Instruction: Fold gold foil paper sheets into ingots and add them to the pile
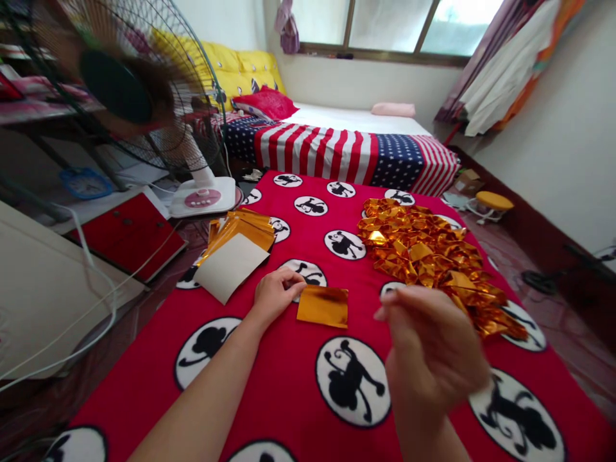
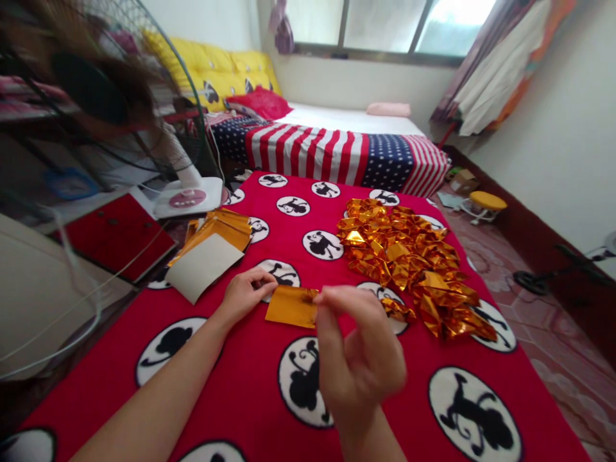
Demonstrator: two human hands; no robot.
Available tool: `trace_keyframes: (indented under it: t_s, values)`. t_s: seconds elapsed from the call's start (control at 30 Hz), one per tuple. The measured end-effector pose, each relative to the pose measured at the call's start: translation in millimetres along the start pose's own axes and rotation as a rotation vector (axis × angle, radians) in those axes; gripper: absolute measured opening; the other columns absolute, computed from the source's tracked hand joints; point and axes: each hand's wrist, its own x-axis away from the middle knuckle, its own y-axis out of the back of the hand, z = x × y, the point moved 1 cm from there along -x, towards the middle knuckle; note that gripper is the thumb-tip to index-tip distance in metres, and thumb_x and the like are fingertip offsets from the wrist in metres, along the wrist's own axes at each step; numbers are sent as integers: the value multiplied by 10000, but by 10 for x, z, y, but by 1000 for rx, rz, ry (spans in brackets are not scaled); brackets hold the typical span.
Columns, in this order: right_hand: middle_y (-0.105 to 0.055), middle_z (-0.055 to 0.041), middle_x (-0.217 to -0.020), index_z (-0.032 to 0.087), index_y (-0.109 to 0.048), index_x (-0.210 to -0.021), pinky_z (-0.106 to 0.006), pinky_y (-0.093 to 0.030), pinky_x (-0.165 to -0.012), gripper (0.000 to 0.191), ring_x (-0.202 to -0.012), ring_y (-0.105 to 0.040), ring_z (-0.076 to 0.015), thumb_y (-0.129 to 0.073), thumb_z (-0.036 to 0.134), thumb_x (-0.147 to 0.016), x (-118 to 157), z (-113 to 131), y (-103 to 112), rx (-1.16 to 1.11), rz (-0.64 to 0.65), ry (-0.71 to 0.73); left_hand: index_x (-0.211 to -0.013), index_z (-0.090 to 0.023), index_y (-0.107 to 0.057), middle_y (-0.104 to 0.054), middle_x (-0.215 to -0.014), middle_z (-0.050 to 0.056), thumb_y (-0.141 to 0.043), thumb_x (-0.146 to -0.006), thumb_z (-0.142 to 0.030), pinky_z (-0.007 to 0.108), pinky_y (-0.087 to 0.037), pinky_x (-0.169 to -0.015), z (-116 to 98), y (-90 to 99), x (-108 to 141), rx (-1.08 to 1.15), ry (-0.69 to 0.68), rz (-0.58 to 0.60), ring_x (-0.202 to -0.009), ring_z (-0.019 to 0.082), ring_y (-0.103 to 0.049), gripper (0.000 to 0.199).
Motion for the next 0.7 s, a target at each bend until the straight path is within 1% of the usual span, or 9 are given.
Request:
trace_keyframes:
  t_s: [0.03,0.1,0.2,0.27,0.33,0.4,0.53,0.6,0.7]
  values:
    - [-620,-96,-1165,244,-565,-1256,-364,-531,-732,380,-903,-624,-212,-633,277,-883,-125,-113,-65,30,-19,-42,-807,-207,-742,-693,-765,-5,-653,-798,-324,237,-381,-597,17,-5,-3,43,2,-5,-657,131,-566,147]
    - [-642,-91,-1123,227,-560,-1240,-312,-504,-640,470,-770,-597,-177,-707,330,-805,-269,-344,-156,161,15,-270,-809,-187,-737,-685,-737,3,-653,-801,-338,236,-389,-596,42,-18,-15,150,-10,-19,-643,131,-556,172]
    - [-677,-55,-992,203,-569,-1231,-270,-457,-532,570,-563,-517,-119,-756,365,-717,-255,-593,-226,158,241,-505,-776,-169,-717,-679,-750,19,-667,-802,-353,237,-412,-618,48,-30,-32,304,-46,-68,-680,139,-568,192]
    - [-682,-22,-861,196,-649,-1122,-253,-428,-505,452,-531,-500,-115,-751,342,-706,-179,-670,-246,124,350,-588,-755,-170,-705,-664,-755,21,-686,-798,-368,235,-415,-621,31,-25,-35,363,-70,-109,-698,139,-568,204]
    - [-657,-5,-710,183,-709,-925,-250,-422,-507,231,-534,-518,-130,-707,325,-743,-123,-692,-256,73,395,-625,-750,-171,-699,-650,-768,27,-690,-802,-402,236,-421,-625,5,-10,-26,401,-100,-131,-719,143,-569,236]
    - [-652,-11,-671,183,-709,-811,-265,-458,-556,135,-589,-574,-155,-653,304,-794,-113,-684,-254,19,342,-574,-799,-169,-704,-652,-820,43,-645,-838,-457,243,-436,-637,-18,10,-4,445,-127,-127,-729,145,-572,296]
    - [-705,-50,-950,212,-705,-878,-336,-516,-830,144,-921,-654,-205,-586,158,-816,-154,-636,-226,7,141,-254,-989,-157,-694,-663,-905,73,-446,-946,-494,253,-440,-615,-64,52,51,549,-154,-119,-661,124,-548,421]
    - [-693,-57,-1030,225,-703,-907,-363,-505,-903,220,-1000,-642,-208,-559,98,-800,-148,-626,-229,36,122,-163,-1013,-158,-687,-663,-941,74,-442,-957,-431,249,-446,-623,-96,71,68,569,-166,-120,-693,127,-565,371]
    - [-679,-66,-1080,231,-703,-930,-383,-501,-931,293,-1033,-633,-209,-518,58,-783,-102,-635,-258,91,129,-136,-1002,-167,-689,-652,-1003,73,-501,-921,-315,248,-480,-673,-135,92,70,552,-172,-108,-840,161,-614,253]
